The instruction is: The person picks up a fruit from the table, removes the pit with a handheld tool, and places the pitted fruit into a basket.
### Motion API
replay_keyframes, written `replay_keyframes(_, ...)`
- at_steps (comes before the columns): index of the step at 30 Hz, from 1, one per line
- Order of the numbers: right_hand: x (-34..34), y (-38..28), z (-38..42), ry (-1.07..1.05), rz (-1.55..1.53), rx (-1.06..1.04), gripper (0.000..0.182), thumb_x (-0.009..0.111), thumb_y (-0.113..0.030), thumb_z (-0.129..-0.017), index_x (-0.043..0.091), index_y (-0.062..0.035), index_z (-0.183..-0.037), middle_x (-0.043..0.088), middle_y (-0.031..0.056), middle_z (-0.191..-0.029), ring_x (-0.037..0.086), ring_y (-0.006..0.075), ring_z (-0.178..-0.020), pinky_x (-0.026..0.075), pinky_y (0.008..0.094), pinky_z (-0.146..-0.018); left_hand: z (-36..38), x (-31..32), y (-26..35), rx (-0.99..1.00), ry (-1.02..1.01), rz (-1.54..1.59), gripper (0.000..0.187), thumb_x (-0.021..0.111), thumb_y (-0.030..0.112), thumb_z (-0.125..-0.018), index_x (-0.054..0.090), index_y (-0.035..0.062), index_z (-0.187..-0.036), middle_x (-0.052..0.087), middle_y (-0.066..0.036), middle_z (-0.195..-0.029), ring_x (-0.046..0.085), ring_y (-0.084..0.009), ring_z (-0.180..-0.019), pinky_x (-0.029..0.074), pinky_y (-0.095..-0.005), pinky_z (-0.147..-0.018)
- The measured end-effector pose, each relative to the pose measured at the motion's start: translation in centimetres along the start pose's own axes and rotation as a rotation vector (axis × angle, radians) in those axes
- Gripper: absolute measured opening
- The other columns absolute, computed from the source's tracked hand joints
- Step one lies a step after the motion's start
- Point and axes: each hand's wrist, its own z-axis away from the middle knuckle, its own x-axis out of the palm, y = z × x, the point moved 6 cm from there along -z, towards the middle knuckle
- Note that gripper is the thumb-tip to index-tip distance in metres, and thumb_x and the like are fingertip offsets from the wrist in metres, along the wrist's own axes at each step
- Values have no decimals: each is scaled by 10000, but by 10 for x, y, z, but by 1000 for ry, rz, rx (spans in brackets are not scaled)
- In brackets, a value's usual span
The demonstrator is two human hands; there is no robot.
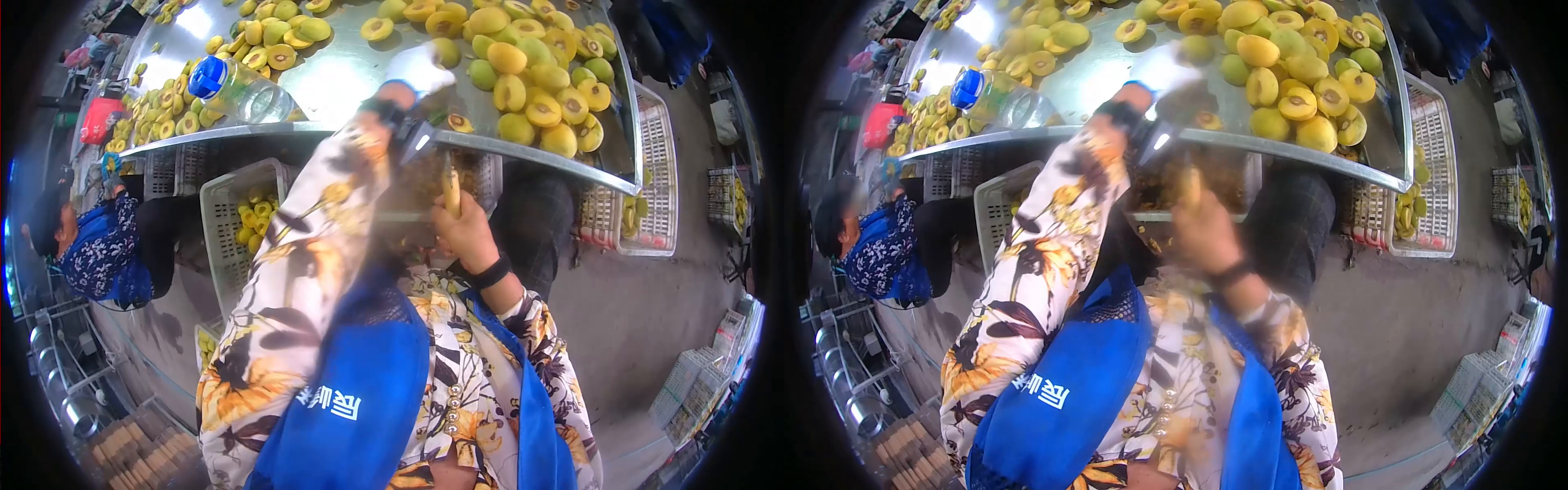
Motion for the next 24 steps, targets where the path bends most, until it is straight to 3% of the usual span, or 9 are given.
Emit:
replay_keyframes(2, -5, -19, 3, 88, 149, -68, 187, 578, -125, -807, 531, -18, -953, 562, 91, -685, 545, 171, -527, 438, 295, -478, 43, -8, -18, -179, 2, 876, 441, 653, 375, -747, 573, 27, -1007, 617, -89, -804, 590, -143, -622, 432, -266, -431)
replay_keyframes(5, -2, -56, 10, 121, 249, -222, 225, 595, -173, -799, 540, -8, -943, 595, 173, -743, 595, 291, -646, 460, 353, -598, 119, -32, -6, -238, -1, 1146, 393, 537, 421, -866, 558, 67, -1035, 612, -67, -821, 595, -143, -631, 404, -265, -402)
replay_keyframes(7, 6, -65, 7, 135, 360, -370, 268, 583, -213, -806, 521, -1, -957, 585, 262, -804, 573, 437, -792, 455, 418, -680, 144, -26, -12, -295, 25, 1302, 418, 508, 454, -889, 560, 67, -1038, 612, -63, -856, 600, -143, -700, 454, -284, -479)
replay_keyframes(9, 14, -69, 6, 102, 434, -352, 260, 573, -206, -811, 505, -3, -961, 581, 272, -804, 562, 453, -799, 451, 442, -676, 158, -3, -18, -413, 86, 1592, 448, 488, 479, -898, 560, 63, -1047, 611, -62, -884, 597, -143, -752, 492, -292, -572)
replay_keyframes(13, 28, -58, 9, 67, 556, -332, 251, 556, -190, -822, 469, -8, -970, 577, 288, -785, 554, 469, -790, 438, 490, -665, 180, -1, -16, -331, 203, 1554, 451, 454, 442, -929, 555, 26, -1069, 598, -66, -939, 577, -141, -819, 479, -254, -730)
replay_keyframes(16, 31, -56, 17, 76, 596, -338, 252, 545, -184, -831, 447, 0, -973, 576, 290, -748, 556, 472, -758, 436, 505, -655, 185, 3, -12, -261, 228, 1561, 416, 429, 387, -952, 549, 10, -1078, 591, -77, -959, 571, -145, -858, 477, -266, -743)
replay_keyframes(19, 32, -57, 23, 92, 655, -334, 258, 538, -179, -841, 424, 6, -980, 576, 286, -723, 555, 472, -728, 434, 514, -643, 193, -5, -5, -14, 333, 1281, 387, 415, 333, -964, 538, -8, -1098, 583, -86, -979, 567, -151, -879, 470, -270, -776)
replay_keyframes(24, 32, -58, 31, 145, 689, -361, 226, 525, -165, -854, 407, 0, -955, 574, 277, -702, 552, 470, -687, 431, 525, -612, 193, 7, -6, -3, 440, 1387, 369, 411, 299, -968, 519, -17, -1125, 561, -95, -1027, 554, -155, -919, 464, -279, -811)
